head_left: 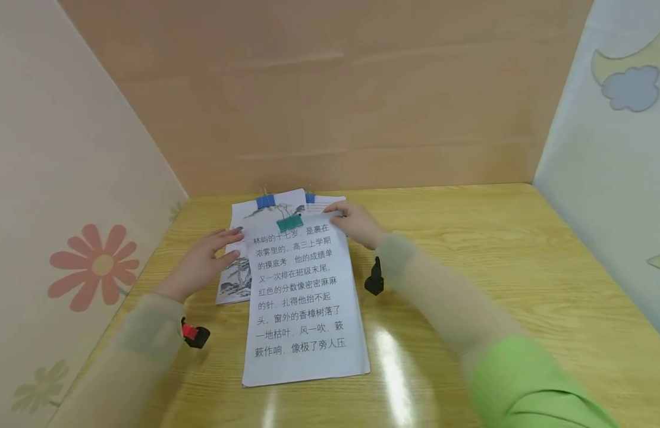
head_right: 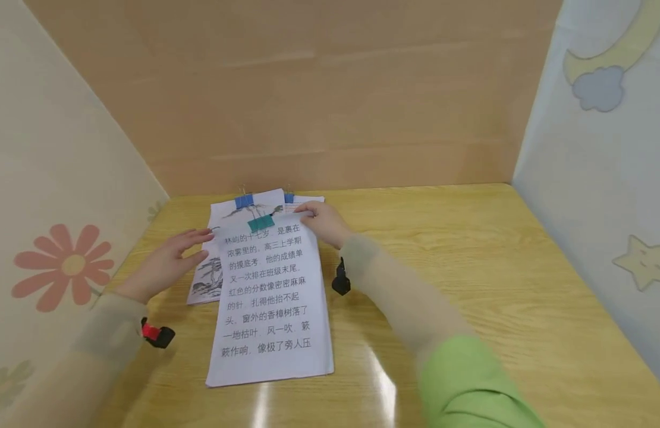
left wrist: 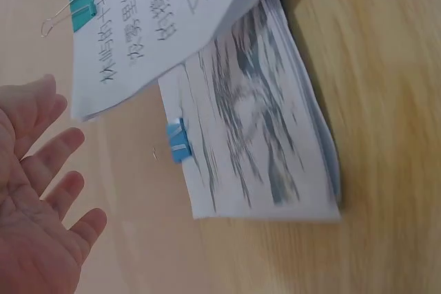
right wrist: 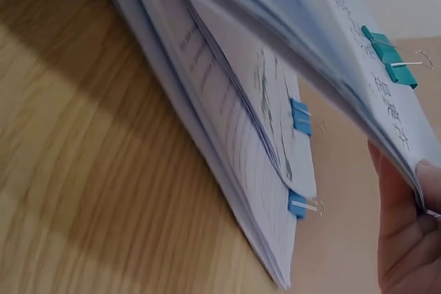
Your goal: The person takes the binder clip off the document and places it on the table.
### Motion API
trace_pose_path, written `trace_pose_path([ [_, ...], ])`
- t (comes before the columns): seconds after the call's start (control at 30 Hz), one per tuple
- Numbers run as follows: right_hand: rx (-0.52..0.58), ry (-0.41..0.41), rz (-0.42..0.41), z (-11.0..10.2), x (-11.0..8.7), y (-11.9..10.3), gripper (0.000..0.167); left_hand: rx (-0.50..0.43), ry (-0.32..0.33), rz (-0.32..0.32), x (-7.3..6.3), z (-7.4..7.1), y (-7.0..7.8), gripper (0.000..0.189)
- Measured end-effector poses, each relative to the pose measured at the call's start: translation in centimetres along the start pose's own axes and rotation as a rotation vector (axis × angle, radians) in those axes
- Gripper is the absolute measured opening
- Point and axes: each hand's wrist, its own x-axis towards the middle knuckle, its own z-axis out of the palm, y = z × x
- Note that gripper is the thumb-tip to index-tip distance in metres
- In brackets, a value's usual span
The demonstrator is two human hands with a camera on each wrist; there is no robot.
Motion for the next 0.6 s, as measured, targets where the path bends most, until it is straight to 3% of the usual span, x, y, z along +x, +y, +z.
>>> trace_pose_path([
  [0.17,0.053,0.02,0.019,-2.6,-1.3,0.4,0.029,-0.029,0.009,0.018,1.1,0.5,2.0,0.052],
  [0.43,0.052,0.056,0.022,-5.7,-3.3,0.3,0.033,-0.165,0.08,-0.049,3.2,1.3,5.9,0.049],
  [0.6,0.041,0.088,0.019,-7.1,-4.6,0.4,0.033,-0.233,0.135,0.007,4.4,2.0,7.9,0.045],
])
